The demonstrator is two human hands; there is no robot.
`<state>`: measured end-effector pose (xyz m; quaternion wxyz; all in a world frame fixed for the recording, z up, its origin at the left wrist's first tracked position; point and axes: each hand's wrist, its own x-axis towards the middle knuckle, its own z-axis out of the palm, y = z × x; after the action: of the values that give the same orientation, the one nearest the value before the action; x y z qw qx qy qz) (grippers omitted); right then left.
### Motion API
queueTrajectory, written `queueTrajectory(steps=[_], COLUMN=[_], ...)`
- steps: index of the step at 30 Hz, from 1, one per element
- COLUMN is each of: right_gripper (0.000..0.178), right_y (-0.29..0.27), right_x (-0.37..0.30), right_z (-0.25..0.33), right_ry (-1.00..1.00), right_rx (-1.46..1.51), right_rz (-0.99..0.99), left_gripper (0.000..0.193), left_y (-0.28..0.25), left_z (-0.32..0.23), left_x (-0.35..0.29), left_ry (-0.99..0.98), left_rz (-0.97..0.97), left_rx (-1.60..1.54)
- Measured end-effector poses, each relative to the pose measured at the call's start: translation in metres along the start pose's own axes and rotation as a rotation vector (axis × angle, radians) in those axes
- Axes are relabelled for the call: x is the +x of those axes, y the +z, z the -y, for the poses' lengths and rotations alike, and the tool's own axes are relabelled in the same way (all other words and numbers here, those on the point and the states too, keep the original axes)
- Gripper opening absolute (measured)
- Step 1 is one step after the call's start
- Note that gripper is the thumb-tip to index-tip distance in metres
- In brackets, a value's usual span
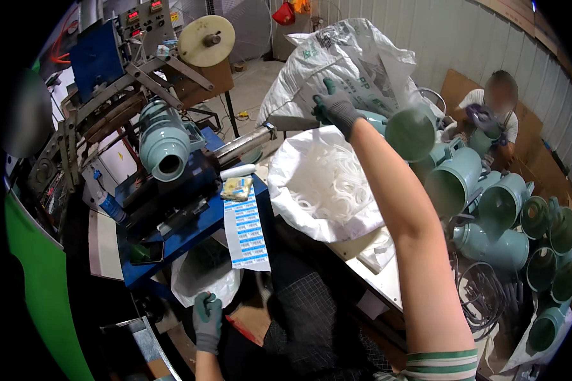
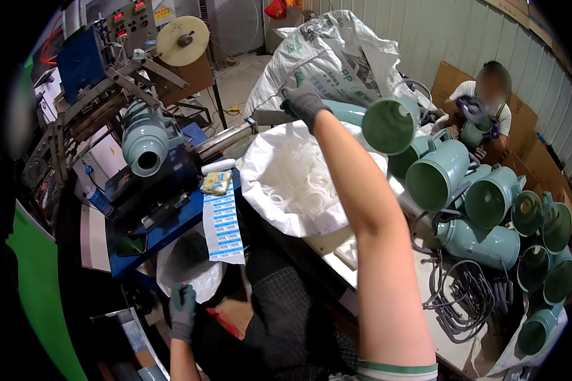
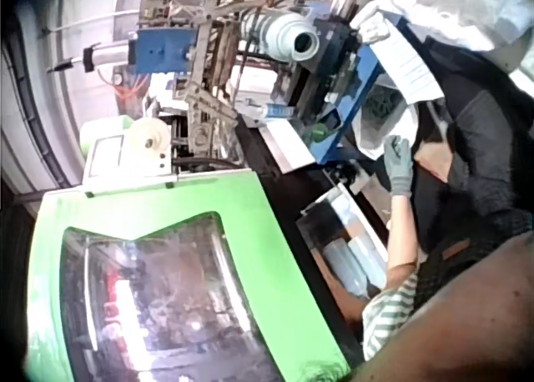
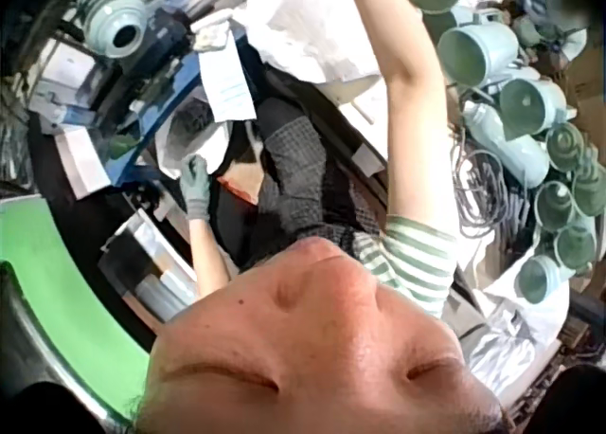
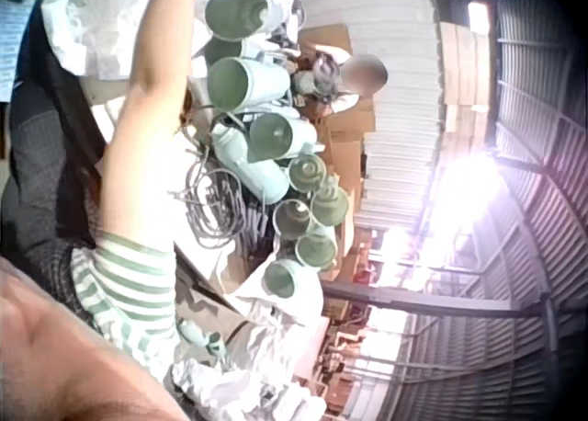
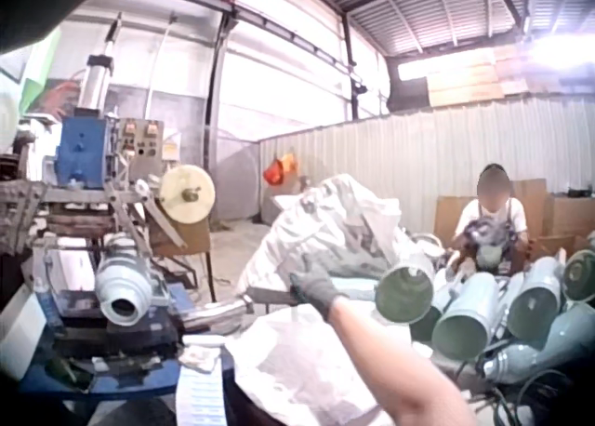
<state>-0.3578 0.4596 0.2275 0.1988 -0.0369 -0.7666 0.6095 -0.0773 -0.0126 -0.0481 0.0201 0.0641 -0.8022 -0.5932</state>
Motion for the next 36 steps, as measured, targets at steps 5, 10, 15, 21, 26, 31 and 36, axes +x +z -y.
queueTrajectory(steps=[5, 10, 15, 21, 26, 31, 36], right_gripper=[0.047, 0.087, 0.073, 0.062, 0.054, 0.045, 0.038], right_y=[0.043, 0.048, -0.149, -0.404, -0.455, -0.439, -0.250], right_x=[0.051, 0.028, -0.137, -0.415, -0.535, -0.468, -0.327], right_z=[-0.003, -0.043, -0.012, 0.043, 0.038, 0.034, 0.007], right_ry=[0.083, -0.380, -0.238, 0.295, 0.543, 0.172, -0.593], right_rx=[-0.172, -0.258, -0.399, -1.173, -1.396, -1.527, -1.229], right_rz=[0.079, -0.013, -0.372, -0.782, -0.826, -0.792, -0.622], left_gripper=[0.046, 0.043, 0.035, 0.040, 0.048, 0.048, 0.053], left_y=[0.019, 0.020, 0.019, 0.014, 0.006, -0.014, -0.048], left_z=[0.041, 0.040, 0.049, 0.060, 0.041, 0.024, 0.014], left_x=[-0.009, -0.009, -0.006, 0.001, -0.004, -0.036, -0.036], left_ry=[0.497, 0.502, 0.516, 0.501, 0.658, 0.705, 0.608], left_rz=[-0.126, -0.005, 0.051, 0.232, 0.236, 0.048, -0.169], left_rx=[0.897, 1.014, 0.969, 1.020, 0.961, 0.734, 0.528])
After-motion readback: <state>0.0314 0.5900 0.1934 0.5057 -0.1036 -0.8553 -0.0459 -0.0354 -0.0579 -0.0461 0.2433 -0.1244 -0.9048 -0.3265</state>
